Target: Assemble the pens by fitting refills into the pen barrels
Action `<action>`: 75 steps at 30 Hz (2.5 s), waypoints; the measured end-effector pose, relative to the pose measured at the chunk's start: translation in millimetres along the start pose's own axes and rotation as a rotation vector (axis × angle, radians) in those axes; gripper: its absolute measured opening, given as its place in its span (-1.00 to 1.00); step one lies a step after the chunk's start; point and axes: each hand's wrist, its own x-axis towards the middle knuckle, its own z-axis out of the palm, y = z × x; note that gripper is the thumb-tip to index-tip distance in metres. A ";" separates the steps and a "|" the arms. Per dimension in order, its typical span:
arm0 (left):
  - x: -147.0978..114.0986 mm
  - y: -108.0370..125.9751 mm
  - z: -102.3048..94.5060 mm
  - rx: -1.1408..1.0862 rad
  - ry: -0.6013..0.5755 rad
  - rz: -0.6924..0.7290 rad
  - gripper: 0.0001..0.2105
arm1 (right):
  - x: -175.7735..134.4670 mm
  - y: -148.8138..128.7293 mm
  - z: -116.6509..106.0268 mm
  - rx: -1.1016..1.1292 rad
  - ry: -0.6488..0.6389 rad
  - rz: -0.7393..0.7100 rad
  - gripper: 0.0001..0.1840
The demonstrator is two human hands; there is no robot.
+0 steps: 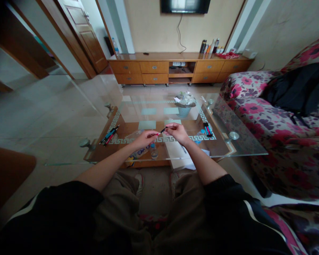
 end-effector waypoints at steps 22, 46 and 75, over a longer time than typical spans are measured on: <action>-5.0 11.7 -8.3 0.518 0.076 0.182 -0.77 | 3.5 10.5 0.2 -0.221 -0.140 -0.049 -0.66; -7.1 13.4 -12.4 0.587 0.113 0.213 -0.79 | -2.0 7.1 4.6 -0.509 -0.160 -0.044 -0.31; -4.7 25.1 -4.6 0.611 0.141 0.268 -0.82 | -8.0 -6.8 9.4 -0.733 -0.200 -0.184 -0.30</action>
